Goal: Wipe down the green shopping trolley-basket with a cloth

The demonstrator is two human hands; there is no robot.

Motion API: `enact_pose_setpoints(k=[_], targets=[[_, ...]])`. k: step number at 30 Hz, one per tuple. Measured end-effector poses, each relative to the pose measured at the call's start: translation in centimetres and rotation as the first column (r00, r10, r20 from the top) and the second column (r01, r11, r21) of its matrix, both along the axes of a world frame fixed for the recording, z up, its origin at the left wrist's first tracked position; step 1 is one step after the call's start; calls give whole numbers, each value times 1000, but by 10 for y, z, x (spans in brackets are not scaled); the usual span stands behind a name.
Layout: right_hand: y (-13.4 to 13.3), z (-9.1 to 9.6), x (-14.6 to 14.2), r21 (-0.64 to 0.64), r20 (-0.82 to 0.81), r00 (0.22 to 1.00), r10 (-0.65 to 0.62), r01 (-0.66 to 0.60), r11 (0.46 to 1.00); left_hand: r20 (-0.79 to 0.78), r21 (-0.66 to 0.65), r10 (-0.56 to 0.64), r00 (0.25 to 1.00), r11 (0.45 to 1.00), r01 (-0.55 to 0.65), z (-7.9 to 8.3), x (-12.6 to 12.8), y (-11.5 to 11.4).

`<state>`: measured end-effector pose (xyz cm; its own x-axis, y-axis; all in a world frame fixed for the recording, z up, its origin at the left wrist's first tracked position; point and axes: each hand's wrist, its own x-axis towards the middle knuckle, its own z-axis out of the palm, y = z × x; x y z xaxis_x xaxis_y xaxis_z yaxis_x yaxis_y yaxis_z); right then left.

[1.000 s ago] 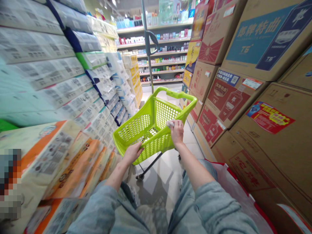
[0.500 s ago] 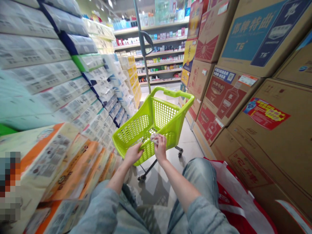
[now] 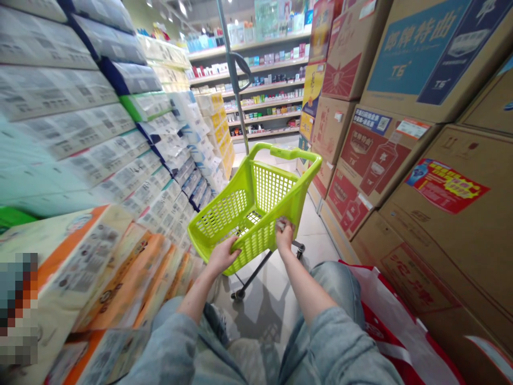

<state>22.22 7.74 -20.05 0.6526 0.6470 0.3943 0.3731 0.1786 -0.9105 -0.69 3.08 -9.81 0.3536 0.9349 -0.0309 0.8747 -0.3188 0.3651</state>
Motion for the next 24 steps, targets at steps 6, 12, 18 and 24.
enact_pose_setpoints(k=[6,12,18,24], targets=[[-27,-29,-34,-13,98,983,155,-155,988,2,11,-32,999,999,32,-5,11,1],[-26,21,-13,70,-41,998,47,-44,997,13,5,-44,999,999,44,-4,11,3],[0,82,10,138,236,971,-37,4,990,24,-9,-36,999,999,36,-5,11,2],[-37,66,-47,59,455,857,242,-300,952,20,20,-22,1000,1000,22,-8,14,2]])
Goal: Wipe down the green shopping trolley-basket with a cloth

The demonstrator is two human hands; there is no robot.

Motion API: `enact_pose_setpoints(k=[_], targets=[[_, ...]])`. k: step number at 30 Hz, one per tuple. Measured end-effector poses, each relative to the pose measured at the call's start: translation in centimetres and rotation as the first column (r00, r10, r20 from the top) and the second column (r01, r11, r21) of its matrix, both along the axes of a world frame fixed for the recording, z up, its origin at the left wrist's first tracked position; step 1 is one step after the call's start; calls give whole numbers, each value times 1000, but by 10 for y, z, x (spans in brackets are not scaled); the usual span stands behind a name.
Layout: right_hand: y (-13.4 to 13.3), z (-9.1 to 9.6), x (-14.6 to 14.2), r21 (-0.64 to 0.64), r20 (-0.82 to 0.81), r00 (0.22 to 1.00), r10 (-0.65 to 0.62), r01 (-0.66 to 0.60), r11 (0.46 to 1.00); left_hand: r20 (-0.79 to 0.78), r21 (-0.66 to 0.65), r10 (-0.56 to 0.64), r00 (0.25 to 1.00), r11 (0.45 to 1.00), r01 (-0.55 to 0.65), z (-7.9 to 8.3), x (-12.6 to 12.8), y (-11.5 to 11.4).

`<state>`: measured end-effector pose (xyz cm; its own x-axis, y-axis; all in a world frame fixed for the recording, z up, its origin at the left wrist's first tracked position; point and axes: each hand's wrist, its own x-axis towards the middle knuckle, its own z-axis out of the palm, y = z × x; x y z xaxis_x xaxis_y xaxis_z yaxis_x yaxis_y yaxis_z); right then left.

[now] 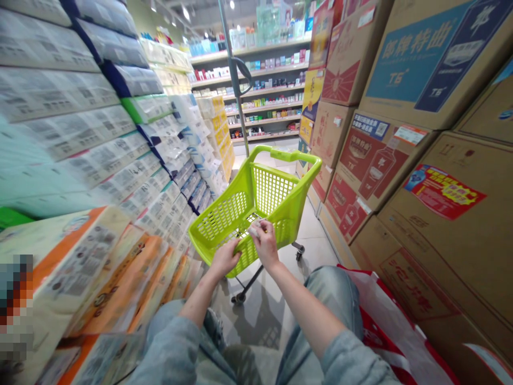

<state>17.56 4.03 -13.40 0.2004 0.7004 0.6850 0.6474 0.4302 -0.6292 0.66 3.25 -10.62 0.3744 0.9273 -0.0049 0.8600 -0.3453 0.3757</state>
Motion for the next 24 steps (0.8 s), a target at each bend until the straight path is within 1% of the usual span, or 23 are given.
enact_pose_setpoints(k=[2,3,5,7,8,11,12,14,16,19,21,24], targets=[[-8,-3,-7,-7,50,995,86,-86,996,-4,11,-1,1000,1000,1,-2,-2,0],[-7,-1,-4,-9,72,992,103,-102,995,-7,13,-4,1000,1000,5,-2,-3,0],[4,7,15,-6,105,991,80,-80,997,-9,16,-12,1000,1000,12,-3,-5,0],[24,20,47,1,115,993,-15,15,1000,-11,20,-16,1000,1000,17,-3,-6,-1],[35,27,65,10,111,990,-86,85,996,-12,23,-19,1000,1000,19,-3,-6,-1],[64,50,111,-9,130,959,-252,255,967,-18,24,-17,1000,1000,17,-1,-4,-2],[70,56,121,-16,141,954,-264,269,963,-20,21,-13,1000,1000,14,0,-3,-3],[77,62,130,-34,171,943,-285,295,955,-20,13,-2,1000,1000,2,2,-1,-4],[78,63,127,-42,182,937,-299,311,949,-12,0,13,1000,1000,-13,3,1,-4],[71,56,111,-38,149,941,-304,313,949,-10,-28,37,999,999,-37,5,0,-6],[63,49,93,-54,114,953,-281,288,956,-25,-39,53,998,998,-54,6,0,-7],[40,36,55,-111,75,974,-215,223,969,-38,-39,69,997,997,-71,6,2,-8]])
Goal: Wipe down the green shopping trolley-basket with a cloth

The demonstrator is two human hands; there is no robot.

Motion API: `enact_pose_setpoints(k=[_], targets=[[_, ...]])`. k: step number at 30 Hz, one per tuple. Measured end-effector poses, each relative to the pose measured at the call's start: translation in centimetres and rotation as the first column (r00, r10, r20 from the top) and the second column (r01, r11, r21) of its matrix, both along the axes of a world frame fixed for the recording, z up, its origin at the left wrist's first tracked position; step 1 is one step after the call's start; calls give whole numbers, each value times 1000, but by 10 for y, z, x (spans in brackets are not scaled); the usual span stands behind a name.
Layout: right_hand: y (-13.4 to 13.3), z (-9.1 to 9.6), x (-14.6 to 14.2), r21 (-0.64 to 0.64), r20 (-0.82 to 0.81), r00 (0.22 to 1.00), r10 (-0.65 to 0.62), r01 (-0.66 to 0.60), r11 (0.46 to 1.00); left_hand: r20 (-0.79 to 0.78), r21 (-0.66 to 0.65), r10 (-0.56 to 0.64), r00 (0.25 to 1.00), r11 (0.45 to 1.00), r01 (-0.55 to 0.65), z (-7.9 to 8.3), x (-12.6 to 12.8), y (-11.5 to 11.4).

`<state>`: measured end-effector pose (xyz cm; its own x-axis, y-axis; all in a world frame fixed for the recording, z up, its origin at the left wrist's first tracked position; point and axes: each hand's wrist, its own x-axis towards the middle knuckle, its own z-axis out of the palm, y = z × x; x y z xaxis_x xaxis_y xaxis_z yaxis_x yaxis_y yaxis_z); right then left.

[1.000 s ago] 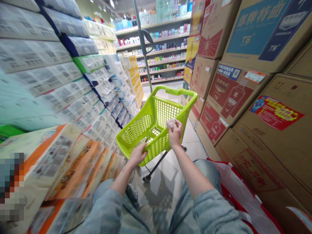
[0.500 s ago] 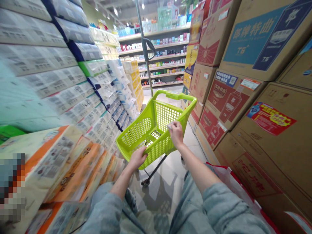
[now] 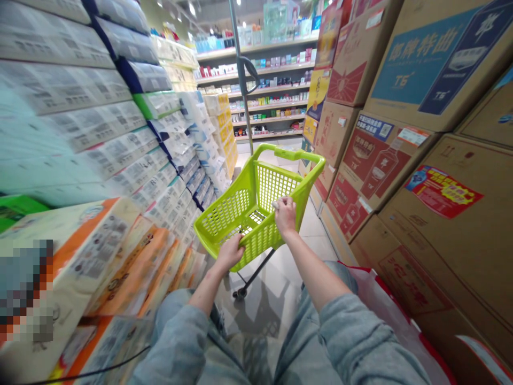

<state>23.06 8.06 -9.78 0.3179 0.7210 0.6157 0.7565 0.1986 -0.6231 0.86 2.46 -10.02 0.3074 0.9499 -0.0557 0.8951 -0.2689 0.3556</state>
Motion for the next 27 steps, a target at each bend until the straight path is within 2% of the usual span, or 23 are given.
enact_pose_setpoints(k=[3,6,11,15,18,20,27], targets=[[-28,-14,-40,-29,-42,995,92,-93,995,2,6,-4,1000,1000,4,0,4,-1],[-49,-22,-63,-44,-35,976,215,-216,975,-19,15,-34,999,999,34,2,2,-4],[-49,-15,-59,-93,-60,961,269,-274,957,-173,34,-161,972,985,169,7,-30,-17],[-43,-11,-56,-95,-78,977,199,-206,974,-276,115,-206,939,963,245,4,-52,-26],[-47,-15,-64,-65,-116,984,136,-144,987,-263,135,-205,943,960,246,-1,-50,-26],[-54,-20,-74,-46,-145,980,138,-146,988,-249,136,-209,946,959,248,-4,-44,-25],[-97,-37,-116,2,-126,934,335,-337,942,-252,163,-194,948,957,239,-11,-32,-24]])
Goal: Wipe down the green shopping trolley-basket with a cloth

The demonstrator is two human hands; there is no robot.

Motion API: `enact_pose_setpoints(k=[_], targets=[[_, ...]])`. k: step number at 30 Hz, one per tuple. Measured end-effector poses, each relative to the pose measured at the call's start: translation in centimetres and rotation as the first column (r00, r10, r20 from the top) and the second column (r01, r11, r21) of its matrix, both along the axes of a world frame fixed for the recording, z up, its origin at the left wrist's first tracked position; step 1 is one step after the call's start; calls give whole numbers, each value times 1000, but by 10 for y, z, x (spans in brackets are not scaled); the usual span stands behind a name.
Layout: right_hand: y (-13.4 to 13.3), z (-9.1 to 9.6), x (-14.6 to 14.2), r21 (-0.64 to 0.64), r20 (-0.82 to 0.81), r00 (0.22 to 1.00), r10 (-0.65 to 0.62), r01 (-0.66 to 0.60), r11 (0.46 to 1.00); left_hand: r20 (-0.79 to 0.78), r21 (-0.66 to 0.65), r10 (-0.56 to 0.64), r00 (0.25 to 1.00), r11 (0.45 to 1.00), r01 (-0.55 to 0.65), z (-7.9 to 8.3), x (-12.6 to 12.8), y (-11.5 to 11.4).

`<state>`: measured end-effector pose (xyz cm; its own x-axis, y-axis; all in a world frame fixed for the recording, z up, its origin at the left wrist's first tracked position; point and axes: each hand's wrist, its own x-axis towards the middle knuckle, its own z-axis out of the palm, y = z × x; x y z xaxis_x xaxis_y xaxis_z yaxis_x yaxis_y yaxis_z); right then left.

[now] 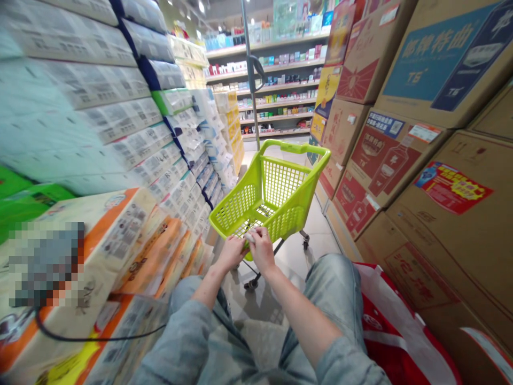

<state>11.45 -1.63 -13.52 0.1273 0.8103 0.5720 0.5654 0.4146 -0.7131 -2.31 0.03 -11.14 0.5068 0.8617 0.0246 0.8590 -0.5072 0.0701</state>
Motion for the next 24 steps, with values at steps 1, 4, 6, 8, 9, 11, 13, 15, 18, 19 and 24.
enact_pose_setpoints(k=[1,4,6,8,9,11,13,15,18,19,24], targets=[[-4,-1,-3,0,15,1000,24,-24,1000,6,5,0,1000,1000,0,0,0,0],[-1,0,1,4,42,997,59,-59,998,26,10,-13,1000,1000,13,0,-2,-1],[11,3,14,3,24,999,22,-22,1000,36,4,-23,999,1000,23,1,-4,-2],[30,9,35,-9,-22,997,-78,78,997,41,-7,-25,999,1000,26,2,-5,-3],[40,13,48,-22,-46,989,-138,137,990,44,-14,-26,999,1000,26,3,-5,-3],[63,21,74,-48,-67,968,-243,240,970,50,-29,-26,998,999,27,4,-6,-4],[83,29,98,-56,-96,946,-309,304,951,55,-36,-27,998,999,29,4,-6,-5],[97,33,113,-67,-147,911,-385,379,923,59,-33,-30,998,999,32,3,-6,-5],[102,30,114,-84,-226,855,-466,460,884,50,-26,-39,998,999,40,1,-4,-5],[100,27,108,-88,-246,844,-477,470,878,42,-28,-41,998,999,42,1,-3,-5],[63,9,63,-119,-288,853,-436,420,900,14,-46,-39,999,998,39,4,5,-6]])
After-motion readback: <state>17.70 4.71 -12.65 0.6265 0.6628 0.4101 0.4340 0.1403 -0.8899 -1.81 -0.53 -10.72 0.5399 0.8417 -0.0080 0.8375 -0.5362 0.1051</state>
